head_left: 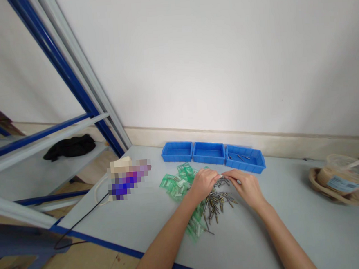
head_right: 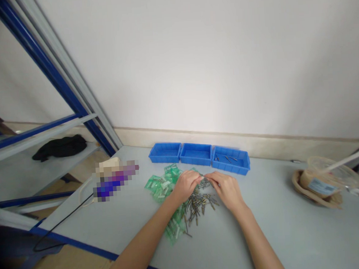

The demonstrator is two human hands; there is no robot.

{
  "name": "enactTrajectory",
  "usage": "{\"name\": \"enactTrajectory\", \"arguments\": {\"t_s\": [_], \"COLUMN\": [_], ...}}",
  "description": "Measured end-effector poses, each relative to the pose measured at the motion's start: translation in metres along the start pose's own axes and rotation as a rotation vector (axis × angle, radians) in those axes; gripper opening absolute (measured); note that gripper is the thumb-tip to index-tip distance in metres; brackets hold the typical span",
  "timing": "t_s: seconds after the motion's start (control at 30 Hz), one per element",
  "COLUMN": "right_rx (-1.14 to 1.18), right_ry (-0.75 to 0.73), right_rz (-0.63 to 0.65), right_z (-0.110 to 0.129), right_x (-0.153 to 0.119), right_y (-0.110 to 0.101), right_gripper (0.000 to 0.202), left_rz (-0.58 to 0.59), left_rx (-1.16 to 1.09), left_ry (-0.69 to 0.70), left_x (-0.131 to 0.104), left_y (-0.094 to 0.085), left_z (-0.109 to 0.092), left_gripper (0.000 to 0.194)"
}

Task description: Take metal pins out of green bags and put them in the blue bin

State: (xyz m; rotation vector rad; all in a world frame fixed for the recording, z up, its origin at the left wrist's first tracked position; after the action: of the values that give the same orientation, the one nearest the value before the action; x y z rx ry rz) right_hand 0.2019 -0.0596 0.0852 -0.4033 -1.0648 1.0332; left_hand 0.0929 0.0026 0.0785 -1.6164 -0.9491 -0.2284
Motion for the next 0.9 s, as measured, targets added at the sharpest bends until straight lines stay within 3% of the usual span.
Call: {"name": "enactTrajectory", "arguments": {"t_s": [0.3, 0.57, 0.7, 0.9], "right_rx": [-0.085, -0.080, -0.054, -0.049], "right_ry": [-0.072, 0.073, 0.048, 0.060], "right_rz": [0.003, 0.016, 0.058, 0.096], "right_z": [0.005, -0.007, -0.003, -0.004], "right_x": [-0.001, -0.001, -0.001, -0.001], "right_y": [0.001, 0.006, 0.007, 0.011], "right_gripper": [0.035, 0.040, 0.038, 0.034], "left_rz": [0.016, -0.012, -0.055, -0.034], "left_rx": [-0.032, -0.082, -0.081, -0.058], "left_ry": [-0.034, -0.082, -0.111, -0.039], "left_x": [0.000, -0.001, -0.002, -0.001], "left_y": [0.000, 0.001, -0.002, -0.002], "left_z": [0.000, 0.005, 0.008, 0.004], "left_gripper": [0.040, 0.025, 0.023, 0.024]}}
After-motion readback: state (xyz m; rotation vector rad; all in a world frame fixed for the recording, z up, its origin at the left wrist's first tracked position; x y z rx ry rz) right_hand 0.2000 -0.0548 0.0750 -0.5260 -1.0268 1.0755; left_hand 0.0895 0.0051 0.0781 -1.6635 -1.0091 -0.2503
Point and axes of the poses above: each hand's wrist, its own x-axis towards the middle knuckle, its own y-axis out of the palm, z = x × y, the point moved 7 cm from there along x, towards the middle knuckle, and after that the axes turned 9 degrees about -z, right-handed, at the moved point
